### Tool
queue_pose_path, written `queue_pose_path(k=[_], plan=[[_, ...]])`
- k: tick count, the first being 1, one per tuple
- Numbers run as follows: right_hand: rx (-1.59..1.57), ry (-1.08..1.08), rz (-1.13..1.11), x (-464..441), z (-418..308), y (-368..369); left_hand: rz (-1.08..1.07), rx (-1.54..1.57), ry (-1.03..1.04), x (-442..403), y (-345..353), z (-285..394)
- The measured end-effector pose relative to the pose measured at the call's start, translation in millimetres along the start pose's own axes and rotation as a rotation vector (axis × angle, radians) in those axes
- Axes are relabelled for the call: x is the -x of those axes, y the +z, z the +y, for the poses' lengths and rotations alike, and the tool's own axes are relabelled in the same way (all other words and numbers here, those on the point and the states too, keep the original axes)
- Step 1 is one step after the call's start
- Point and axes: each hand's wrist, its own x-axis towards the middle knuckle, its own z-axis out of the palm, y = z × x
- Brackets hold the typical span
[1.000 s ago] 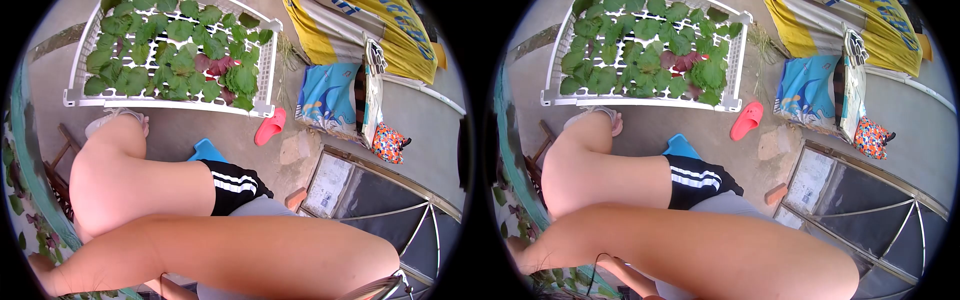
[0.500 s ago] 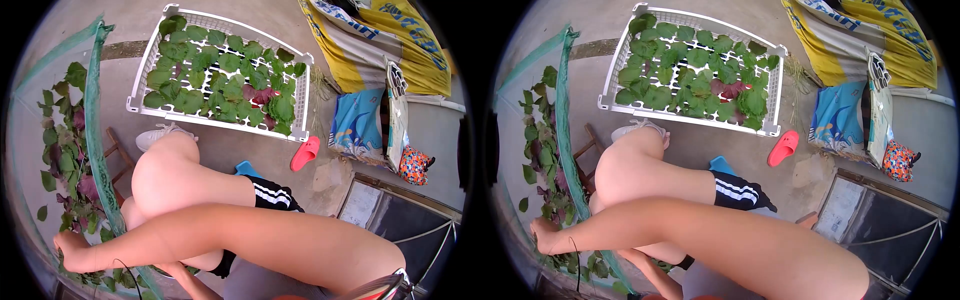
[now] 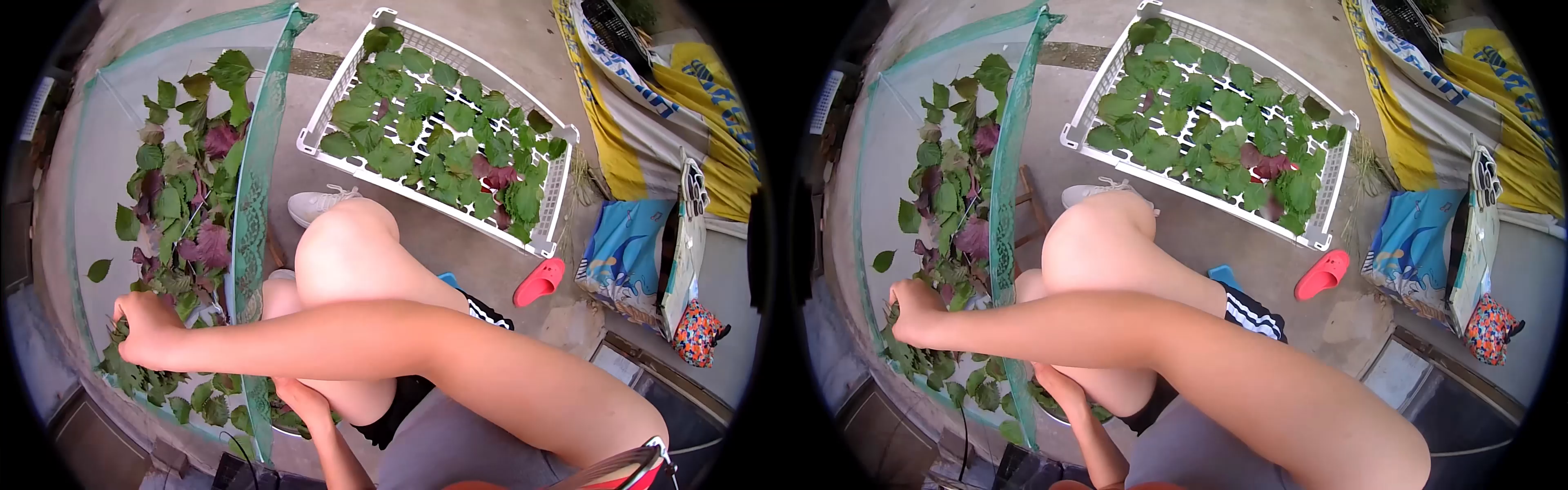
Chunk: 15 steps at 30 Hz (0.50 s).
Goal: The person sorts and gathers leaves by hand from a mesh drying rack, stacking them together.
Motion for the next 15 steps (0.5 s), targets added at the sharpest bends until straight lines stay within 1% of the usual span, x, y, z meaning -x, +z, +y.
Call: queue_pose_path(k=[1,3,4,6,10,12,13,15], plan=[[-0.002,-0.002,-0.008,-1,4,4,-0.009,-0.025,0.0,0,-1,-3],[0.06,-0.133,0.115,-1,4,8,0.023,-0.019,0.014,0,1,-5],[0.06,-0.135,0.116,0,2,6,0.047,-0.009,0.027,0,2,-5],[0.065,-0.048,-0.016,1,-4,0,0.053,-0.026,0.036,0,4,-2],[0.062,-0.087,0.014,-1,-5,0,0.051,-0.01,0.051,0,2,-5],[0.06,0.009,-0.052,-3,-6,-2,0.055,-0.013,0.049,0,3,-3],[0.06,0.008,-0.052,-3,-4,2,0.057,-0.017,0.046,0,4,-1],[0.072,-0.128,0.082,0,-2,4,0.057,-0.005,0.044,1,5,0]])
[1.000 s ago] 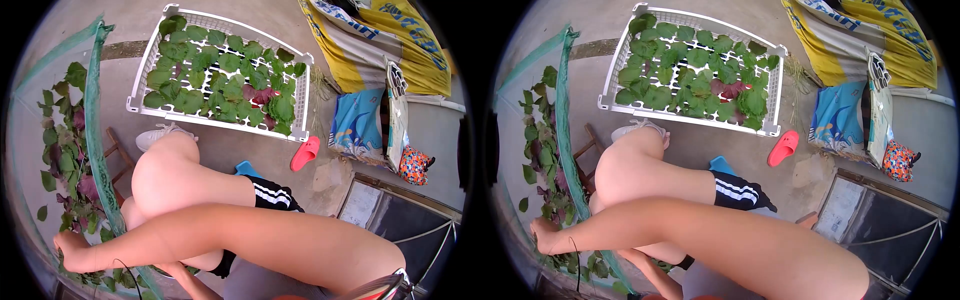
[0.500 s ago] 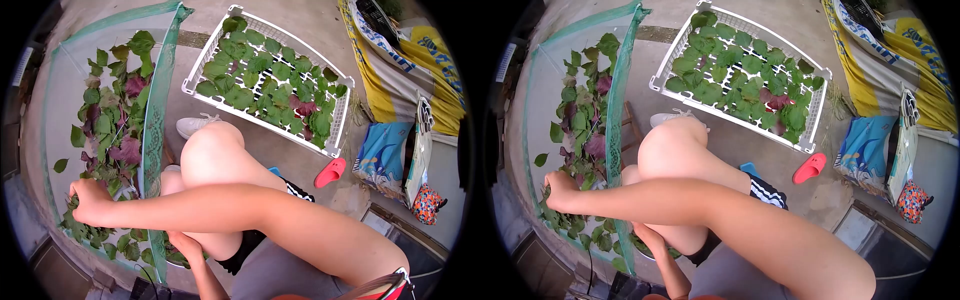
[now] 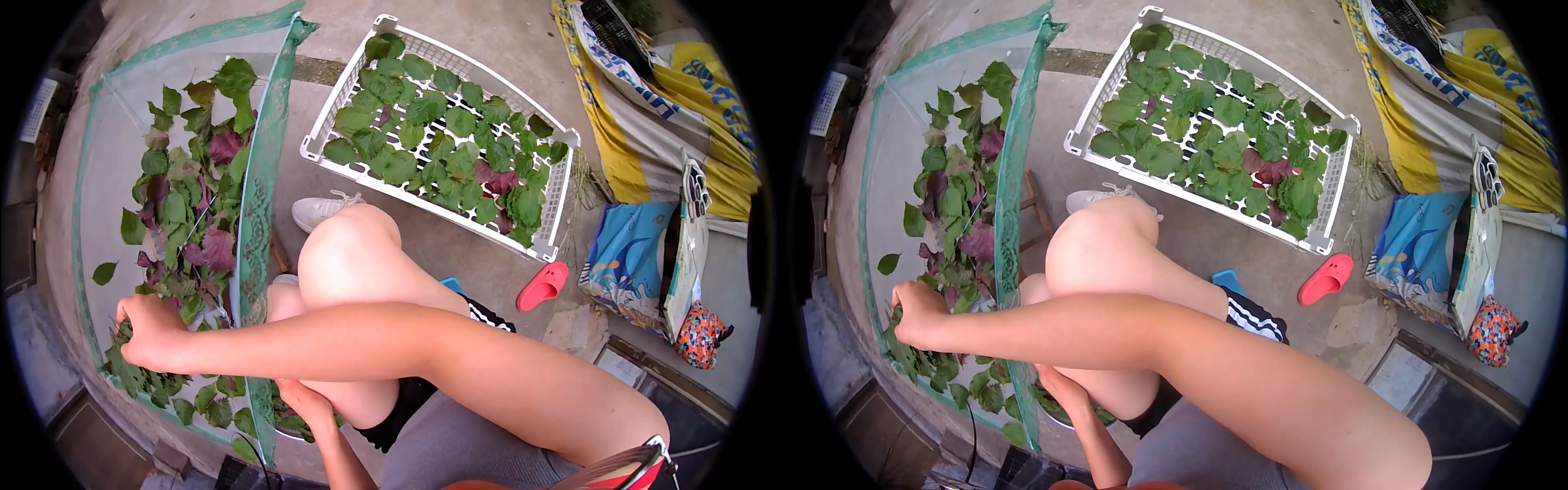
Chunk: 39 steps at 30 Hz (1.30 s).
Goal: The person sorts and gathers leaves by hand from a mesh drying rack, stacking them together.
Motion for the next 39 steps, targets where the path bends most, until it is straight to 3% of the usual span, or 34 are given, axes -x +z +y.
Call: queue_pose_path(k=[3,39], plan=[[-0.021,0.13,-0.105,2,-6,-6,0.0,0.012,-0.015,0,-1,-4],[-0.021,0.094,-0.088,1,-2,-4,-0.028,0.026,-0.054,-1,-4,-3]])
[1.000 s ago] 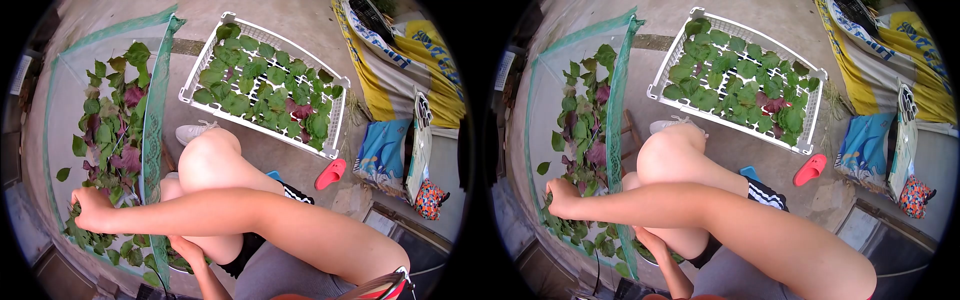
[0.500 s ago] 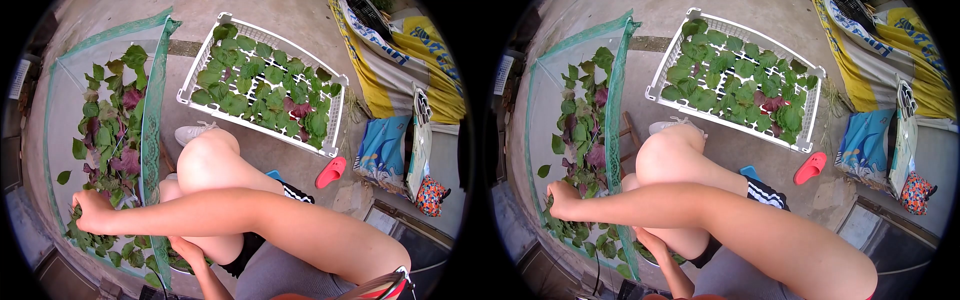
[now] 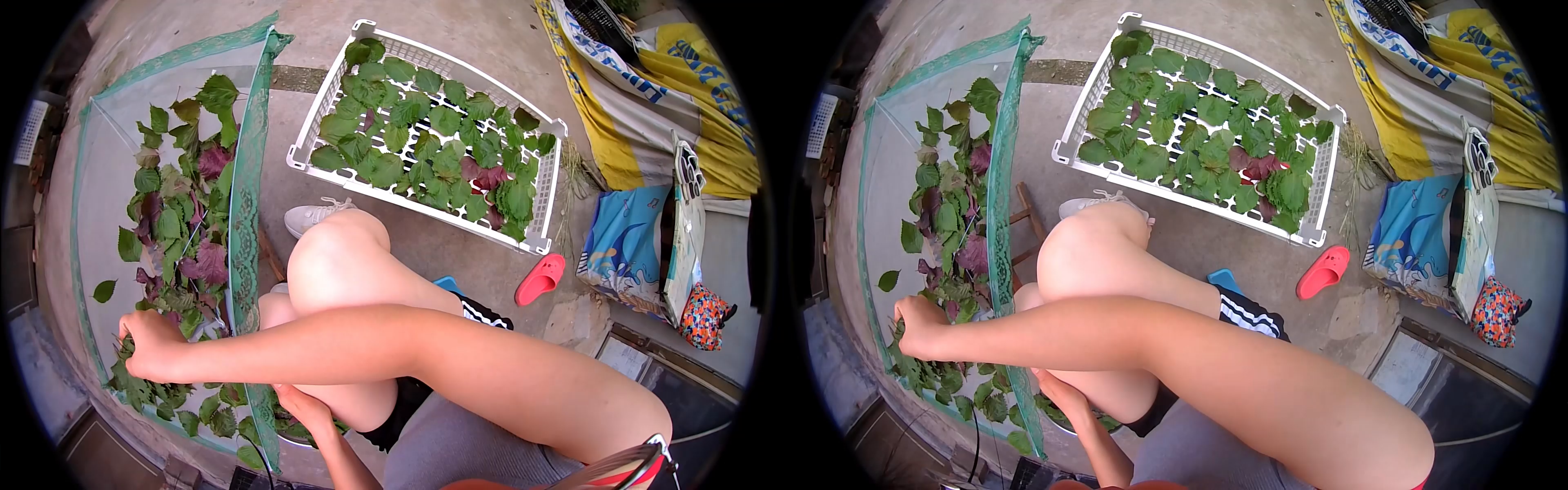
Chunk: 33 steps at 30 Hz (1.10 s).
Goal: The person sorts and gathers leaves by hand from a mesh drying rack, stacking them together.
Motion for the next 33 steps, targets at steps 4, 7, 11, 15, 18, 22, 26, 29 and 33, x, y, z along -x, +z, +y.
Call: queue_pose_path(k=[4,7,11,15,18,22,26,29,33], plan=[[-0.003,0.012,0.002,3,-4,-3,-0.003,0.008,-0.018,0,0,1],[0.001,0.032,-0.016,3,-6,-4,0.008,0.005,-0.018,0,1,3],[0.013,0.008,-0.01,0,-1,0,0.004,0.0,-0.01,1,2,5],[0.022,-0.039,0.028,-2,4,4,0.002,-0.032,0.027,1,1,3],[0.018,-0.035,0.031,-2,5,5,0.008,-0.023,0.003,1,2,5],[0.006,-0.021,0.019,-2,4,4,0.006,-0.03,0.014,1,1,3],[0.029,-0.022,0.015,-1,3,3,-0.002,-0.024,0.024,0,1,1],[0.016,0.007,0.008,3,-3,-1,0.006,0.001,0.008,1,2,3],[0.029,-0.006,0.039,1,-6,-3,-0.014,0.026,-0.028,0,1,7]])
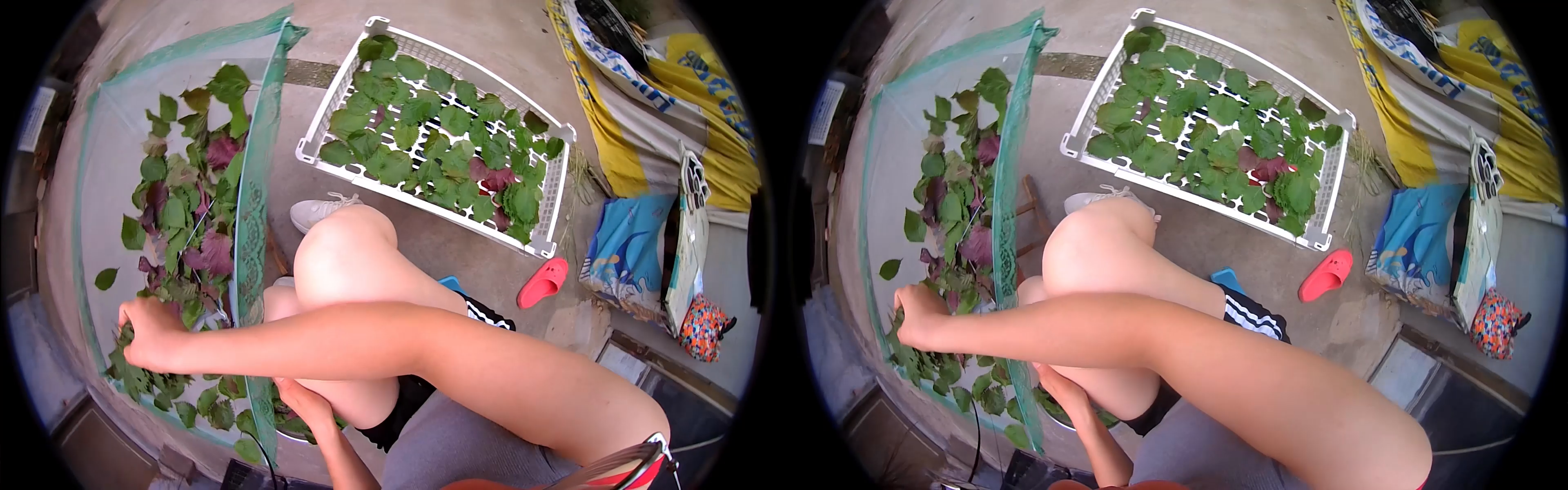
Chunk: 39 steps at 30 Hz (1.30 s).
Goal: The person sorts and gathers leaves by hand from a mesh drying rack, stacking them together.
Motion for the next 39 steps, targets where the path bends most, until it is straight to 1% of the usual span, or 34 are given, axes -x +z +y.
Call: queue_pose_path(k=[1,2,4,5,6,7,8,9,10,12,13,14,15,16,17,18,19,21,22,24,26,28,29,31,34,35,36,37,39], plan=[[-0.026,-0.05,0.051,0,-2,-2,-0.034,-0.015,-0.007,3,0,3],[-0.057,-0.097,0.085,-4,-3,-3,0.03,-0.012,-0.02,6,-1,5],[-0.135,-0.227,0.15,-16,-10,-12,-0.095,-0.115,0.018,9,-8,10],[-0.246,-0.14,0.038,-18,-22,-23,-0.12,-0.27,0.026,13,-11,27],[-0.283,-0.197,0.063,-24,-26,-25,-0.15,-0.427,0.022,18,-16,47],[-0.277,-0.201,0.053,-29,-29,-30,-0.187,-0.572,0.049,20,-23,57],[-0.377,-0.219,0.099,-28,-36,-34,-0.205,-0.645,0.158,20,-30,63],[-0.448,-0.31,0.131,-31,-36,-37,-0.217,-0.67,0.219,19,-38,74],[-0.503,-0.329,0.135,-30,-38,-43,-0.237,-0.691,0.28,19,-46,86],[-0.651,-0.338,0.142,-32,-41,-49,-0.278,-0.528,0.408,7,-65,105],[-0.685,-0.315,0.145,-32,-39,-53,-0.257,-0.474,0.473,-2,-73,118],[-0.739,-0.305,0.183,-27,-43,-52,-0.225,-0.437,0.46,-10,-79,132],[-0.742,-0.321,0.192,-21,-50,-55,-0.148,-0.449,0.584,-26,-83,137],[-0.744,-0.34,0.204,-17,-55,-59,-0.075,-0.492,0.646,-45,-86,137],[-0.683,-0.273,0.204,-30,-46,-61,-0.019,-0.505,0.62,-65,-87,133],[-0.667,-0.298,0.253,-31,-47,-62,0.009,-0.564,0.555,-87,-88,128],[-0.667,-0.307,0.263,-30,-48,-62,-0.043,-0.632,0.413,-110,-90,120],[-0.656,-0.337,0.31,-31,-48,-64,-0.141,-0.633,0.265,-157,-89,93],[-0.654,-0.341,0.304,-34,-46,-64,-0.134,-0.681,0.268,-175,-85,82],[-0.694,-0.352,0.375,-40,-43,-63,-0.102,-0.762,0.272,-206,-72,71],[-0.687,-0.334,0.361,-41,-46,-63,-0.071,-0.789,0.275,-237,-59,63],[-0.7,-0.305,0.378,-38,-50,-61,0.049,-0.831,0.289,-271,-48,52],[-0.697,-0.308,0.374,-38,-51,-61,0.052,-0.827,0.291,-286,-43,48],[-0.693,-0.294,0.396,-38,-54,-61,0.168,-0.865,0.167,-312,-33,47],[-0.706,-0.309,0.394,-39,-57,-63,0.209,-0.886,0.173,-332,-20,50],[-0.705,-0.309,0.394,-40,-56,-62,0.16,-0.856,0.118,-340,-16,53],[-0.7,-0.309,0.391,-42,-55,-62,0.16,-0.856,0.118,-355,-11,46],[-0.694,-0.309,0.39,-42,-54,-62,0.076,-0.909,0.063,-368,-5,40],[-0.704,-0.309,0.39,-41,-54,-59,0.004,-0.916,0.027,-379,3,32]])
